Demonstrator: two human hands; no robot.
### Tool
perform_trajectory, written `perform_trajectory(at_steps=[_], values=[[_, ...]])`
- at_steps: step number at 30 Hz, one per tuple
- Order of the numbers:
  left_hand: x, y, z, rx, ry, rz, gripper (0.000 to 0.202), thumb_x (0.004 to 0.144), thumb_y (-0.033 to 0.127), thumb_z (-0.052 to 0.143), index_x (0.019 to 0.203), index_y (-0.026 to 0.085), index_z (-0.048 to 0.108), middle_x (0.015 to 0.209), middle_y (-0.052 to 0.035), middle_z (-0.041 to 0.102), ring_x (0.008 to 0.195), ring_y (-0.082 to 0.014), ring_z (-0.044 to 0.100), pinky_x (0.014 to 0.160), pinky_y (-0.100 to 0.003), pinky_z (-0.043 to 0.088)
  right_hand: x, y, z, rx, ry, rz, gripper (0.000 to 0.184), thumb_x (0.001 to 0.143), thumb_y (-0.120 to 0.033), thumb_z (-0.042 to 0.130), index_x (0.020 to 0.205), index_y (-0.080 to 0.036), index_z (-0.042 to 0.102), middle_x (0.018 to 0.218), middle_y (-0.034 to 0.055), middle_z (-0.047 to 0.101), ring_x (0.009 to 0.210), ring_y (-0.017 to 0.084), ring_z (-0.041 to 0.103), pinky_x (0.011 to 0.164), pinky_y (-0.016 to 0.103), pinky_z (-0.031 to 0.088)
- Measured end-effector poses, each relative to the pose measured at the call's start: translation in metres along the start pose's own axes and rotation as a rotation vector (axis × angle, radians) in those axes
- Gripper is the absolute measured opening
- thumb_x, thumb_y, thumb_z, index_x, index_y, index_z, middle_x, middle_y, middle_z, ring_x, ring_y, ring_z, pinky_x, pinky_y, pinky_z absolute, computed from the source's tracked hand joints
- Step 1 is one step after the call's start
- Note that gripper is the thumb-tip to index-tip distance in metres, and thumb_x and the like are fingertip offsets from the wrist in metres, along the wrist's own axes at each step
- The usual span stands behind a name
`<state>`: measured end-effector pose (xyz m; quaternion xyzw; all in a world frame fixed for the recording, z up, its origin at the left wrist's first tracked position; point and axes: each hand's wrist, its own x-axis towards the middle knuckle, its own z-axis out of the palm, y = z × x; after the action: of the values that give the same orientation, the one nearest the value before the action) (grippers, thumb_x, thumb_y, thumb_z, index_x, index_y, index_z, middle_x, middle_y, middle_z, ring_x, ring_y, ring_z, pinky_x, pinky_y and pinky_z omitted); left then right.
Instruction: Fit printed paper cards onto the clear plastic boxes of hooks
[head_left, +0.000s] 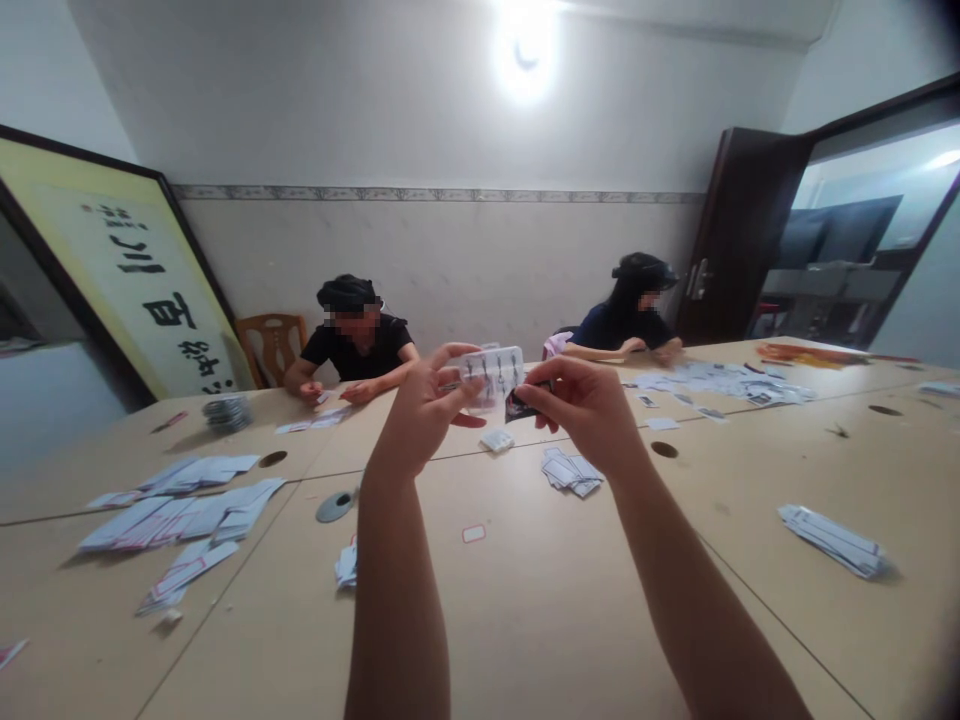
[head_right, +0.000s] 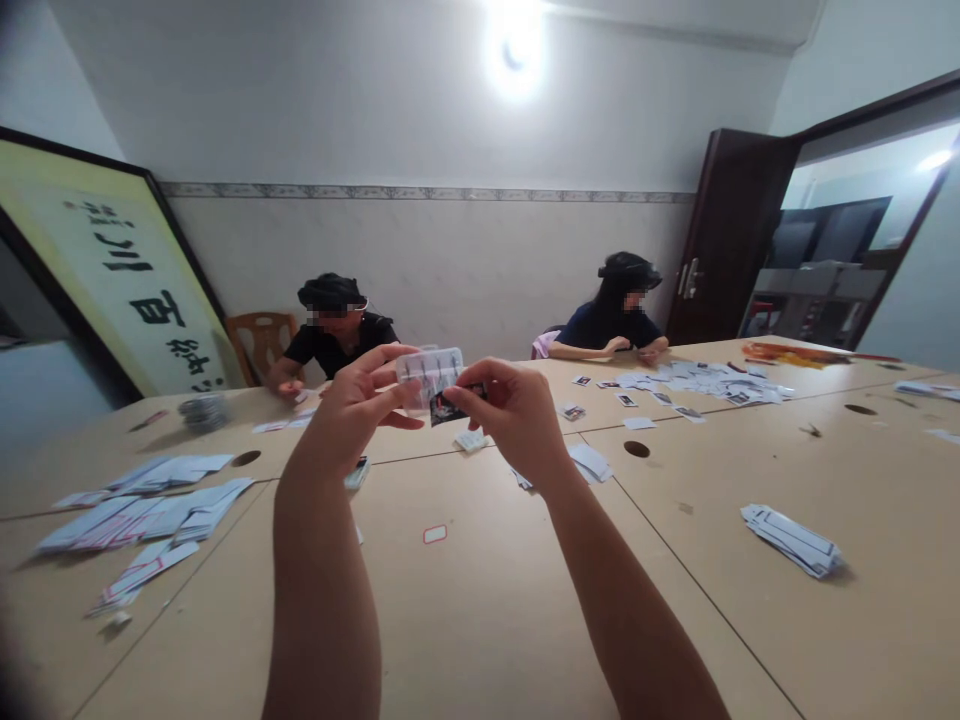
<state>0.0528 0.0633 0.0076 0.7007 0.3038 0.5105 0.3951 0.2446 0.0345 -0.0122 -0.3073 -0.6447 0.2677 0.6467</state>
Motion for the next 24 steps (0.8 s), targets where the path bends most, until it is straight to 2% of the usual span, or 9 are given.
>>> perform_trajectory(at_steps=[5,7,11,15,18,24], values=[[-0.006,0.005,-0.002,0.030,-0.006,0.017,0.046,0.083,0.033,0.074,0.125,0.024,0.056,0.091,-0.0033,0.072,0.075,-0.0166,0.071,0.057,-0.025,0.064,0.008,-0.022,0.001,0.064,0.013,-0.084,0.019,0.075,-0.031,0.084,0.076,-0.019,0.070,0.063,-0.0028,0.064,0.047,0.007,0.055,0.042,0.021,0.043],[-0.009,0.008,-0.002,0.040,-0.014,0.018,0.042,0.084,0.031,0.073,0.120,0.024,0.055,0.086,-0.0011,0.071,0.073,-0.0161,0.070,0.056,-0.025,0.064,0.008,-0.028,0.003,0.102,0.018,-0.092,0.016,0.077,-0.027,0.082,0.076,-0.019,0.069,0.065,-0.0030,0.064,0.046,0.007,0.055,0.042,0.021,0.042],[-0.013,0.011,-0.002,0.011,-0.046,0.004,0.034,0.082,0.029,0.074,0.108,0.022,0.054,0.085,0.0001,0.070,0.071,-0.0162,0.070,0.053,-0.026,0.064,0.004,-0.027,0.014,0.044,0.005,-0.102,0.011,0.081,-0.024,0.077,0.077,-0.019,0.068,0.066,-0.0041,0.062,0.047,0.006,0.054,0.041,0.019,0.040],[-0.019,0.015,-0.002,-0.031,-0.085,0.010,0.032,0.086,0.033,0.072,0.109,0.022,0.053,0.082,0.0007,0.068,0.076,-0.0169,0.071,0.056,-0.028,0.066,0.002,-0.022,0.026,-0.053,-0.014,-0.125,0.009,0.083,-0.022,0.074,0.078,-0.018,0.068,0.065,-0.0043,0.062,0.048,0.006,0.052,0.041,0.019,0.038],[-0.026,0.020,-0.002,-0.063,-0.114,0.012,0.031,0.090,0.037,0.069,0.112,0.022,0.054,0.081,0.0007,0.069,0.079,-0.0173,0.073,0.060,-0.028,0.067,-0.001,-0.023,0.031,-0.127,0.046,-0.156,0.009,0.083,-0.023,0.073,0.078,-0.018,0.068,0.066,-0.0036,0.062,0.049,0.006,0.052,0.044,0.020,0.039],[-0.034,0.027,-0.001,-0.139,-0.094,-0.028,0.032,0.090,0.041,0.069,0.112,0.023,0.055,0.105,-0.0027,0.072,0.076,-0.0162,0.076,0.063,-0.028,0.067,-0.006,-0.029,0.037,-0.238,0.180,-0.200,0.009,0.082,-0.023,0.072,0.075,-0.018,0.068,0.064,-0.0021,0.062,0.054,0.010,0.054,0.048,0.023,0.041]])
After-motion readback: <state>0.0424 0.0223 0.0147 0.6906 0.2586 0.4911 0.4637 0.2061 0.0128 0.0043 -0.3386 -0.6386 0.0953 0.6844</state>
